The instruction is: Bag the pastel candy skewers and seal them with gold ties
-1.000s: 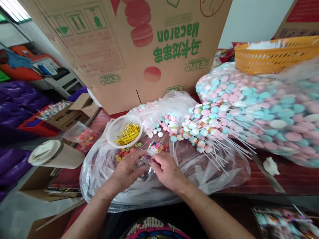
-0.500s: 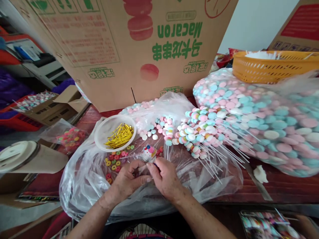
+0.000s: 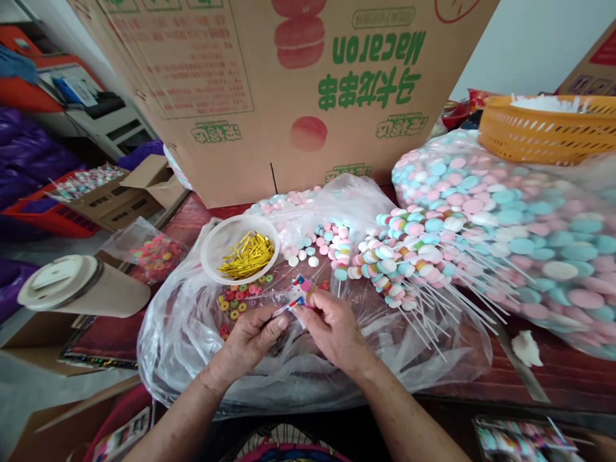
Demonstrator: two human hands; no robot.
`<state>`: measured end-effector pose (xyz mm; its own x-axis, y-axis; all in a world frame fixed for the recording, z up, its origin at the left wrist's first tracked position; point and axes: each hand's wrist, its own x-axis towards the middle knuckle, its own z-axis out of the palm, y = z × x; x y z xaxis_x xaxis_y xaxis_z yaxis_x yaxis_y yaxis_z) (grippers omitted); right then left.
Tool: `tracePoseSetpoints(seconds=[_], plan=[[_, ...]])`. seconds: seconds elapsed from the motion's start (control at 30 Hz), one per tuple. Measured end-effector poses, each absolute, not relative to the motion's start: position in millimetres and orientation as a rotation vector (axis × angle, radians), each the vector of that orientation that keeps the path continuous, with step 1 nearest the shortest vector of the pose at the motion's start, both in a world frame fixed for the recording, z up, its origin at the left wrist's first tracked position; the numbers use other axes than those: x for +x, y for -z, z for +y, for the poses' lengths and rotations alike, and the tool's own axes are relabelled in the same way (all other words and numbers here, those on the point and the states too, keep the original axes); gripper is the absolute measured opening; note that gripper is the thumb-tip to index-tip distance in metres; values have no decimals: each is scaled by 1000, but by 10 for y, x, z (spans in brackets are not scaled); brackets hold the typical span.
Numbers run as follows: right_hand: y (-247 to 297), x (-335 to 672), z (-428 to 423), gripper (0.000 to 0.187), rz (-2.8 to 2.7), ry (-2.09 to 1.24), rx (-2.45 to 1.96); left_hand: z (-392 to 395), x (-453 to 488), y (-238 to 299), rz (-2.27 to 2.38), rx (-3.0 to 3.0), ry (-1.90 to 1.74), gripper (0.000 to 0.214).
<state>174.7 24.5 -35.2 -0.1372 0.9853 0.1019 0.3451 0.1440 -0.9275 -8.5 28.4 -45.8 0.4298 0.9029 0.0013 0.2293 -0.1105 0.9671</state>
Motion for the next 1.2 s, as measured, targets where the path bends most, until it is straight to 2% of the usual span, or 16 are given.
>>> tracePoseSetpoints(seconds=[0.13, 0.3, 0.5, 0.6, 0.8, 0.97, 1.1, 1.2], plan=[[407, 1631, 205, 43, -1582, -888, -1376, 261, -74, 443, 1039, 1501, -809, 32], [431, 1646, 193, 48, -1497, -905, -1440, 236, -92, 500, 1053, 1709, -841, 42], [634, 2071, 423, 37, -1642, -376, -1843, 254, -284, 505, 1053, 1898, -1061, 34], [772, 2219, 560, 36, -1741, -388, -1923, 280, -385, 440, 973, 1998, -1102, 31], [542, 2564, 273, 32, -1651, -387, -1778, 304, -544, 329, 1008, 2105, -1068, 33], [167, 2782, -46, 20, -2043, -41, -1409, 331, -533, 249, 998, 2155, -990, 31], [87, 2819, -78, 27, -2317, 279, -1300, 345, -473, 166, 961, 2193, -924, 30], [93, 2851, -92, 34, -2448, 353, -1245, 347, -457, 134, 943, 2211, -876, 33]])
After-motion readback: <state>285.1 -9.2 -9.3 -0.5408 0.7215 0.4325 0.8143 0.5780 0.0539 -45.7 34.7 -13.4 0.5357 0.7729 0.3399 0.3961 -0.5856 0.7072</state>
